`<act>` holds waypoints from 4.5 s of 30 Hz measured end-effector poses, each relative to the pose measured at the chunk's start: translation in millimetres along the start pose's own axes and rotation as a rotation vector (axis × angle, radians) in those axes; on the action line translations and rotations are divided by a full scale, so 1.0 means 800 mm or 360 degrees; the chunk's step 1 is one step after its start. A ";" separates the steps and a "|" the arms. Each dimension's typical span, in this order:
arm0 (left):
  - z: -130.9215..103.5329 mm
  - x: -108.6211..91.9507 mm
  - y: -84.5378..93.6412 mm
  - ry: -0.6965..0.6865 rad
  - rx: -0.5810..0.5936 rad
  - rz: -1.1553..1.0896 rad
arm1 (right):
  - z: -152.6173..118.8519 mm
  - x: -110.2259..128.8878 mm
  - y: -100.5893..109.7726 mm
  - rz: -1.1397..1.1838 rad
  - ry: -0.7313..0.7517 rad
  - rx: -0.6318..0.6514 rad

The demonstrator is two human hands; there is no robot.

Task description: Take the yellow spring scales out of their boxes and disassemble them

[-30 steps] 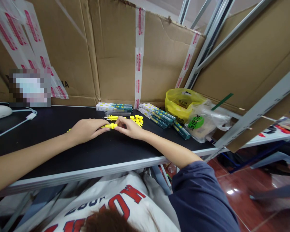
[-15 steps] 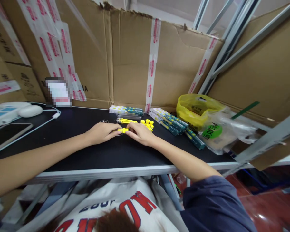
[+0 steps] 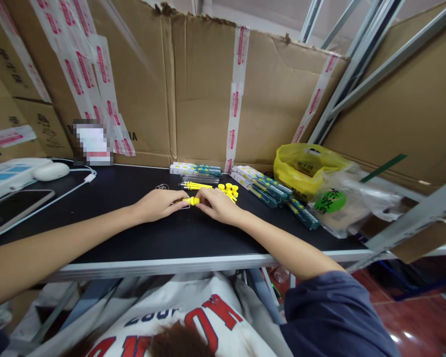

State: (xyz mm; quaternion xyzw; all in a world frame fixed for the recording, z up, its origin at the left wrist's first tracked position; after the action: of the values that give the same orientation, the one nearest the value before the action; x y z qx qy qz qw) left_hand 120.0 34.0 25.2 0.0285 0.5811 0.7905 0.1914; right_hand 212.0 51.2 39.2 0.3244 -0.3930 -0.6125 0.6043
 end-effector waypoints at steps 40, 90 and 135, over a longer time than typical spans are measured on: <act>0.000 0.010 0.014 0.0044 -0.0231 0.0114 | -0.006 -0.014 0.000 0.0453 -0.0169 -0.0177; -0.002 0.018 0.007 0.0178 -0.0154 -0.0002 | -0.019 -0.042 -0.002 0.0690 -0.0606 0.0207; -0.003 0.010 -0.017 0.0138 -0.0118 0.0387 | -0.013 -0.015 -0.040 0.0693 -0.0424 -0.0273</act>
State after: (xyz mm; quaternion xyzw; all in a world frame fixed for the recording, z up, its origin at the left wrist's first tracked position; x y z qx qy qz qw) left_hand 115.8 37.6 10.5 0.0575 0.5514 0.8293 0.0697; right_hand 206.2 61.2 5.5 0.0964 -0.4760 -0.5366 0.6900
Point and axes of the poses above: each hand's wrist, its own z-axis towards the middle knuckle, its own y-axis out of the back of the hand, x = y × z, the point moved 10 cm from there along z, towards the middle knuckle, and after that the axes turned 14 degrees about y, right-handed, at the moved point
